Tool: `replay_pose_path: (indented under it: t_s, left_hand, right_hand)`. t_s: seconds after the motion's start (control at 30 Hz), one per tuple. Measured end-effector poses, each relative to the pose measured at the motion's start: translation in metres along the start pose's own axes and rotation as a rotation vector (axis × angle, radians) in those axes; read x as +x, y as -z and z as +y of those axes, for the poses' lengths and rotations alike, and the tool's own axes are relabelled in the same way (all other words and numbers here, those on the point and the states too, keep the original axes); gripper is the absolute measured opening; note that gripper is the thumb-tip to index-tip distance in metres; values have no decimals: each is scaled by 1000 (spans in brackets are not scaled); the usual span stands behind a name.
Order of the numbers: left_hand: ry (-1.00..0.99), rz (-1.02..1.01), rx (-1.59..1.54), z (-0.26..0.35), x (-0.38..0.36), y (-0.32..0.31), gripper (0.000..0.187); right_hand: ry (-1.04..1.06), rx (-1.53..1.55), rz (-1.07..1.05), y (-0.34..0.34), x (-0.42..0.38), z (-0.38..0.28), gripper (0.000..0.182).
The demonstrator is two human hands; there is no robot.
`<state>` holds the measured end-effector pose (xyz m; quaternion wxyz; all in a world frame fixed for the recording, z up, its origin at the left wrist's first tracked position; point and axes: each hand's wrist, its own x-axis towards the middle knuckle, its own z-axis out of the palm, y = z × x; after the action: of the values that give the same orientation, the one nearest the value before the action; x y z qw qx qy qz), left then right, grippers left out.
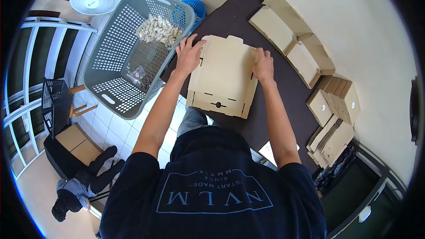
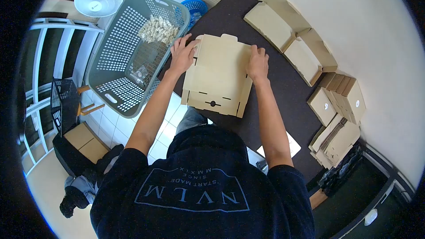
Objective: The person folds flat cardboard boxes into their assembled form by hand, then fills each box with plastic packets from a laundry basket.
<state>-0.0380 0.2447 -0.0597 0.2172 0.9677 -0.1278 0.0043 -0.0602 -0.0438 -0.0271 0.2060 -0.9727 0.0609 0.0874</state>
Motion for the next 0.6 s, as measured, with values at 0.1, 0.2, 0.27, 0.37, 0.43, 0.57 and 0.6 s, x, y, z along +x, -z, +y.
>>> replay_pose_path:
  t_s: [0.1, 0.2, 0.27, 0.37, 0.43, 0.57, 0.6]
  left_hand:
    - [52, 27, -13, -3, -5, -3, 42]
    - [64, 13, -34, -1, -7, -6, 41]
    - [69, 30, -46, 3, -10, -7, 39]
    - [92, 9, -69, 3, -10, -10, 38]
    - [95, 0, -69, 3, -10, -11, 39]
    - [108, -11, -50, 2, -10, -12, 39]
    - [110, -14, -41, 3, -11, -12, 39]
  right_hand:
    - [-105, -20, -68, 8, 6, -4, 48]
    - [-173, -237, -105, 16, 17, -16, 48]
    - [-81, -243, -33, 1, 31, -21, 46]
    - [111, -187, 30, -12, 44, -40, 43]
    - [304, 17, 134, -29, 53, -50, 40]
    - [274, -21, 27, -38, 50, -63, 36]
    - [251, -41, 42, -41, 42, -66, 34]
